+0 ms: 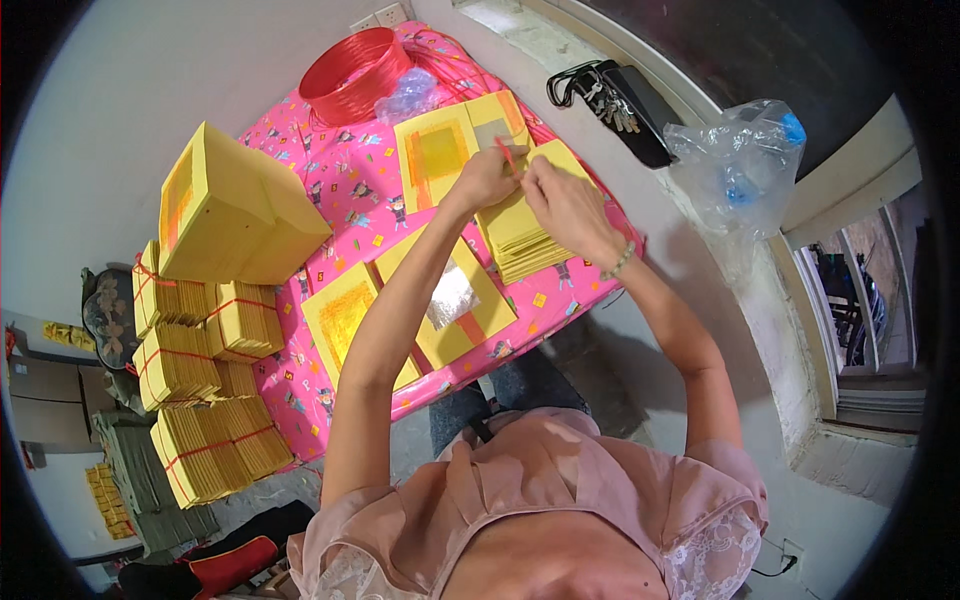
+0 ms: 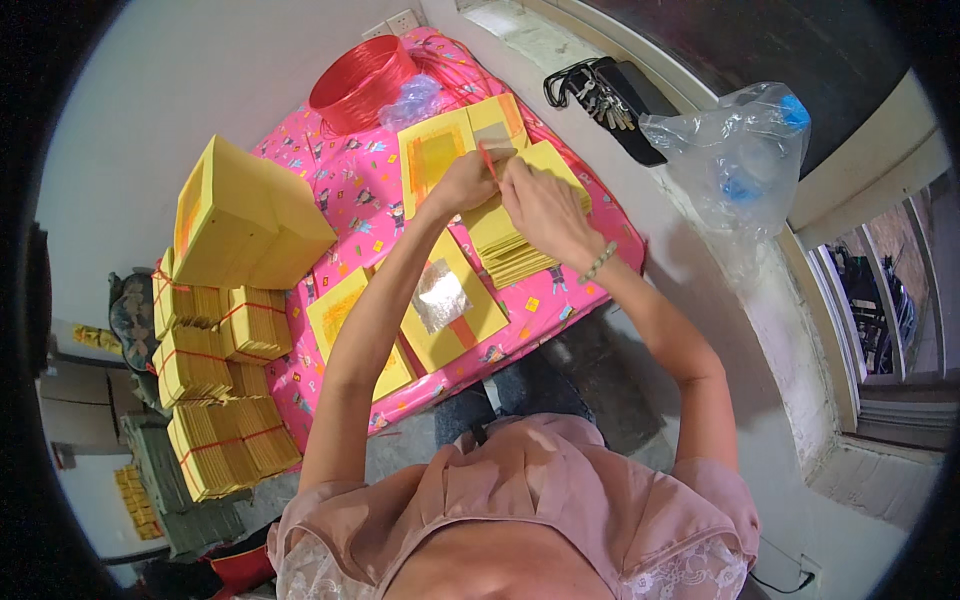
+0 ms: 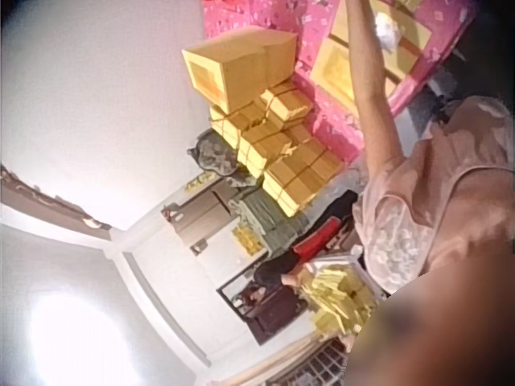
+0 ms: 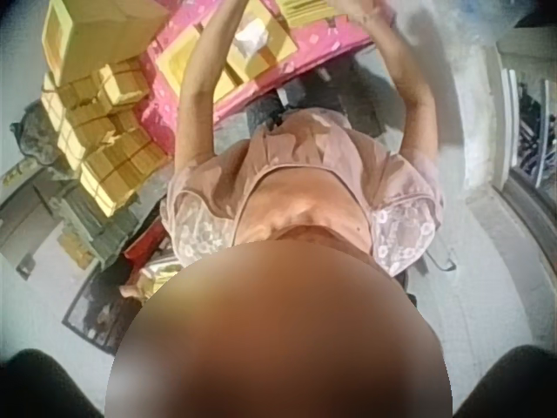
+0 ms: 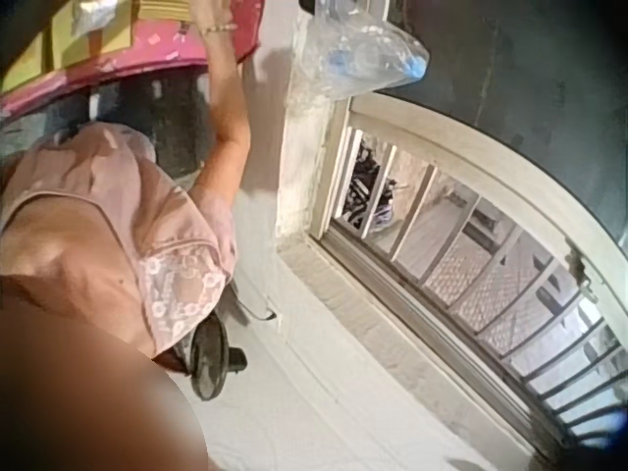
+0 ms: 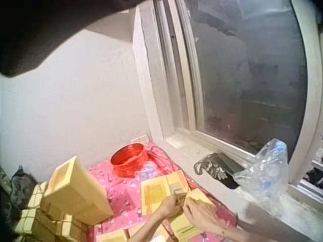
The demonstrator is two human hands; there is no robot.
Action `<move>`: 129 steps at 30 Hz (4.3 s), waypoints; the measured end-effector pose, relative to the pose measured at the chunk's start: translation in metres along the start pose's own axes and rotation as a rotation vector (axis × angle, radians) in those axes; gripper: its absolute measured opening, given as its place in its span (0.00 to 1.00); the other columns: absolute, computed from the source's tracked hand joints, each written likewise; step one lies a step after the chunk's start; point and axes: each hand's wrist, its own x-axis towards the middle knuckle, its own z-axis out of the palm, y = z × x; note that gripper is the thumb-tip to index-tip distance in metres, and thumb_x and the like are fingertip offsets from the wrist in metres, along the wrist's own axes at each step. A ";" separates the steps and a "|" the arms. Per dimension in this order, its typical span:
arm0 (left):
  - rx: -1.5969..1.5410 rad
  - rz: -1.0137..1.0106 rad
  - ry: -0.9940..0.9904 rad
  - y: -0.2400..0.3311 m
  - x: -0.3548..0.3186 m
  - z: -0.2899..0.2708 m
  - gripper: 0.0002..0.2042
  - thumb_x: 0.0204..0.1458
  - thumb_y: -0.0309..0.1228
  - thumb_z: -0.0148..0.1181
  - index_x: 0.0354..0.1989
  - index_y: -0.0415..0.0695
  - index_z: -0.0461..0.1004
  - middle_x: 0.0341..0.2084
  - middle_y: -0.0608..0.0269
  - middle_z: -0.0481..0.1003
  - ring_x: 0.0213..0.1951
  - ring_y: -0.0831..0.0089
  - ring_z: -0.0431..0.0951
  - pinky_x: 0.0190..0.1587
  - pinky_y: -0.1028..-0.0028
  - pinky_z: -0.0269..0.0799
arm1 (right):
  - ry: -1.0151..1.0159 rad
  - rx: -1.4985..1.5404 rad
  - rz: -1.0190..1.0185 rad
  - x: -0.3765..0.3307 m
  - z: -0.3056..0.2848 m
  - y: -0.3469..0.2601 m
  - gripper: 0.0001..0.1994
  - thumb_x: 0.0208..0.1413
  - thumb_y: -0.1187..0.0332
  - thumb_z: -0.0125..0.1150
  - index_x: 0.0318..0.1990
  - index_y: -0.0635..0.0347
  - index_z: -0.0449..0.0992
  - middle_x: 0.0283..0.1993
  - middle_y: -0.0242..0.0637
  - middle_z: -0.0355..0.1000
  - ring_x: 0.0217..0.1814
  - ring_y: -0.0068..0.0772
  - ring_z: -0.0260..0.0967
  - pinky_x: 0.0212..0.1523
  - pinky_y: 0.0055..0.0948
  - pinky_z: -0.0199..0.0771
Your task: Bundle and sort stacks of yellow Joss paper or similar paper products using red ties and folding.
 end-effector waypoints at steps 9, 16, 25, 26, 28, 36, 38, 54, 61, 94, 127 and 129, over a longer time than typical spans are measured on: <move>-0.563 -0.312 -0.106 0.020 -0.003 -0.020 0.23 0.52 0.44 0.63 0.51 0.41 0.76 0.37 0.64 0.77 0.38 0.79 0.75 0.43 0.74 0.71 | 0.090 -0.012 0.030 -0.025 0.028 0.010 0.06 0.55 0.70 0.53 0.35 0.60 0.64 0.28 0.48 0.69 0.29 0.54 0.70 0.29 0.48 0.69; -0.131 -0.288 0.423 0.021 0.003 0.016 0.16 0.47 0.47 0.64 0.31 0.45 0.83 0.19 0.56 0.79 0.25 0.66 0.80 0.32 0.66 0.74 | 0.124 0.025 -0.059 -0.030 0.024 0.012 0.06 0.52 0.72 0.55 0.33 0.61 0.64 0.28 0.45 0.67 0.31 0.52 0.68 0.32 0.47 0.67; 0.060 -0.199 0.523 0.022 0.002 0.022 0.15 0.50 0.45 0.61 0.34 0.46 0.83 0.22 0.55 0.80 0.26 0.61 0.81 0.32 0.66 0.74 | 0.461 -0.046 -0.013 -0.116 0.018 -0.015 0.06 0.53 0.74 0.58 0.37 0.63 0.70 0.38 0.43 0.66 0.41 0.43 0.66 0.42 0.39 0.65; 0.070 -0.199 0.520 0.021 0.001 0.023 0.15 0.50 0.45 0.61 0.34 0.47 0.83 0.22 0.56 0.80 0.26 0.61 0.81 0.32 0.66 0.74 | 0.485 0.014 0.062 -0.133 0.022 -0.021 0.06 0.53 0.75 0.59 0.37 0.63 0.71 0.36 0.41 0.66 0.40 0.41 0.67 0.40 0.36 0.66; 0.074 -0.206 0.524 0.018 0.000 0.021 0.14 0.50 0.45 0.61 0.34 0.47 0.83 0.22 0.55 0.79 0.26 0.61 0.81 0.32 0.66 0.74 | 0.318 0.346 0.281 -0.153 0.031 -0.042 0.03 0.55 0.74 0.59 0.35 0.63 0.72 0.31 0.39 0.67 0.33 0.34 0.68 0.34 0.30 0.67; 0.060 -0.211 0.525 0.025 -0.002 0.024 0.14 0.50 0.44 0.61 0.34 0.47 0.83 0.22 0.55 0.80 0.26 0.60 0.81 0.32 0.65 0.74 | 0.157 1.995 0.954 -0.125 0.061 -0.031 0.15 0.62 0.58 0.56 0.52 0.53 0.74 0.33 0.24 0.68 0.29 0.14 0.63 0.32 0.17 0.66; 0.059 -0.202 0.524 0.026 -0.003 0.024 0.14 0.50 0.44 0.61 0.34 0.47 0.83 0.23 0.55 0.80 0.27 0.60 0.81 0.32 0.65 0.74 | 0.398 2.143 1.004 -0.117 0.066 -0.025 0.17 0.60 0.57 0.59 0.53 0.52 0.73 0.33 0.22 0.68 0.32 0.14 0.65 0.34 0.18 0.68; -0.038 -0.393 0.183 -0.005 0.036 -0.010 0.16 0.46 0.47 0.65 0.30 0.46 0.83 0.24 0.56 0.80 0.27 0.63 0.80 0.35 0.66 0.75 | 0.448 1.596 1.335 -0.136 0.104 0.005 0.11 0.61 0.62 0.57 0.48 0.54 0.71 0.40 0.30 0.70 0.41 0.29 0.70 0.39 0.29 0.73; -0.426 -0.400 -0.195 -0.061 0.070 -0.017 0.18 0.43 0.45 0.71 0.27 0.39 0.81 0.20 0.65 0.78 0.21 0.75 0.76 0.25 0.72 0.72 | 0.443 1.518 1.257 -0.134 0.099 -0.005 0.09 0.62 0.64 0.56 0.45 0.57 0.70 0.50 0.39 0.71 0.52 0.37 0.72 0.45 0.35 0.78; -1.184 -0.385 -0.481 -0.084 0.008 0.028 0.23 0.58 0.37 0.57 0.59 0.38 0.65 0.49 0.56 0.75 0.44 0.70 0.79 0.45 0.69 0.77 | 0.577 1.404 1.131 -0.116 0.105 0.030 0.05 0.65 0.69 0.50 0.40 0.61 0.68 0.43 0.41 0.72 0.47 0.34 0.73 0.52 0.35 0.75; -1.515 0.062 0.627 -0.036 -0.066 0.045 0.12 0.64 0.39 0.48 0.39 0.42 0.68 0.23 0.64 0.74 0.30 0.75 0.76 0.39 0.76 0.70 | 0.186 0.453 -0.153 -0.047 0.020 0.063 0.05 0.57 0.79 0.54 0.40 0.62 0.73 0.42 0.40 0.75 0.46 0.35 0.75 0.44 0.29 0.73; -1.469 0.077 0.602 -0.037 -0.078 0.043 0.12 0.64 0.39 0.48 0.40 0.42 0.68 0.24 0.64 0.75 0.32 0.75 0.76 0.39 0.76 0.70 | 0.137 0.429 -0.162 -0.050 0.014 0.060 0.06 0.56 0.80 0.55 0.40 0.62 0.72 0.43 0.40 0.74 0.46 0.35 0.74 0.44 0.29 0.73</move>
